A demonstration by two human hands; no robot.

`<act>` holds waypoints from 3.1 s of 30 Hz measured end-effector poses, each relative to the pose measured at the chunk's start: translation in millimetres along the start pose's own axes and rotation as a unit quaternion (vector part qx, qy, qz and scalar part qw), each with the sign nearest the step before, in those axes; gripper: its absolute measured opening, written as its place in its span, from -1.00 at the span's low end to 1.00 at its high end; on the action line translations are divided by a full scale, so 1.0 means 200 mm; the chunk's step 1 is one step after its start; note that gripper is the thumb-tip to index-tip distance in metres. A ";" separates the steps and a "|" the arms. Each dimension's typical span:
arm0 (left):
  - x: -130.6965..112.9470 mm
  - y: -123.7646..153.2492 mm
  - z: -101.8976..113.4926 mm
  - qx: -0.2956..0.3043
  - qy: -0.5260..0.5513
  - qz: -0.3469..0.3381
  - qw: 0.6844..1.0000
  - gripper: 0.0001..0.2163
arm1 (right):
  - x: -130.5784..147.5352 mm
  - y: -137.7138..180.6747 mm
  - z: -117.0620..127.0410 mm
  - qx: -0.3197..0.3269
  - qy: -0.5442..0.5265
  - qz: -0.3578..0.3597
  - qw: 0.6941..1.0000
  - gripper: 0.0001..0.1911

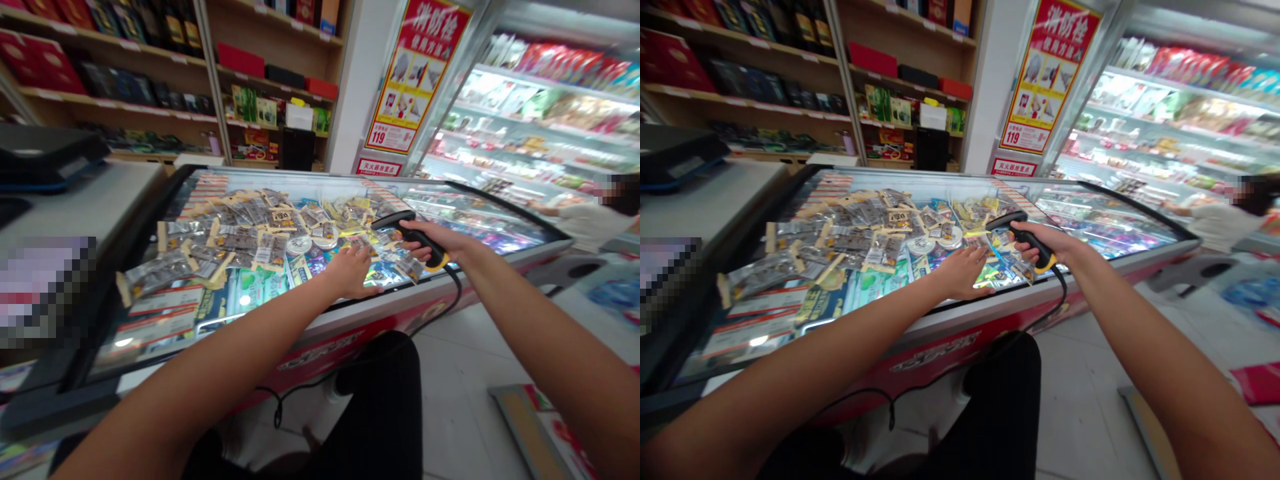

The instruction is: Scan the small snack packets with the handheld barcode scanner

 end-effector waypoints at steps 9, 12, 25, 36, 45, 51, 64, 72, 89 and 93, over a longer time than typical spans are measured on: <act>-0.02 0.00 0.00 0.020 0.003 0.015 1.000 -0.10 | 0.04 0.03 -0.04 -0.001 -0.004 -0.011 1.000 -0.71; -0.05 0.00 0.00 0.037 0.009 0.031 0.999 -0.04 | 0.09 0.03 -0.06 -0.025 -0.001 -0.033 0.999 -0.70; -0.06 0.00 -0.01 0.067 0.006 0.042 0.997 -0.05 | 0.27 -0.01 -0.13 -0.062 -0.007 -0.090 0.994 -0.71; 0.06 0.00 0.05 0.019 -0.048 0.154 0.987 -0.16 | 0.17 -0.05 0.11 -0.206 0.006 0.039 0.978 -0.82; 0.20 -0.11 0.09 0.021 -0.108 0.259 0.960 -0.41 | -0.30 0.18 0.20 -0.306 -0.194 0.168 0.917 -0.90; 0.24 -0.43 0.10 0.023 -0.020 0.295 0.955 -0.42 | -0.42 0.11 0.06 -0.224 -0.190 0.114 0.949 -0.92; 0.34 -0.99 -0.12 0.045 0.067 0.255 0.964 -0.25 | -0.22 -0.15 0.30 -0.237 -0.223 0.143 0.935 -0.80; 0.16 -0.79 -0.07 0.047 -0.018 0.293 0.955 -0.25 | -0.17 -0.30 0.41 -0.174 -0.129 0.129 0.968 -0.94; 0.42 -0.15 -0.02 0.006 -0.065 0.161 0.985 -0.52 | 0.07 -0.34 0.45 -0.052 -0.311 0.206 0.927 -0.94; 0.50 -0.04 0.01 0.017 -0.113 0.165 0.980 -0.67 | 0.20 -0.43 0.49 -0.025 -0.369 0.200 0.907 -0.89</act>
Point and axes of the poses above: each hand's wrist, its own y-axis away from the middle knuckle, its own z-axis out of the back of the hand, x = y × z, the point moved 2 cm from there along -y, towards the middle knuckle, and after that the axes turned 1 degree about x, right-handed, at the moved point
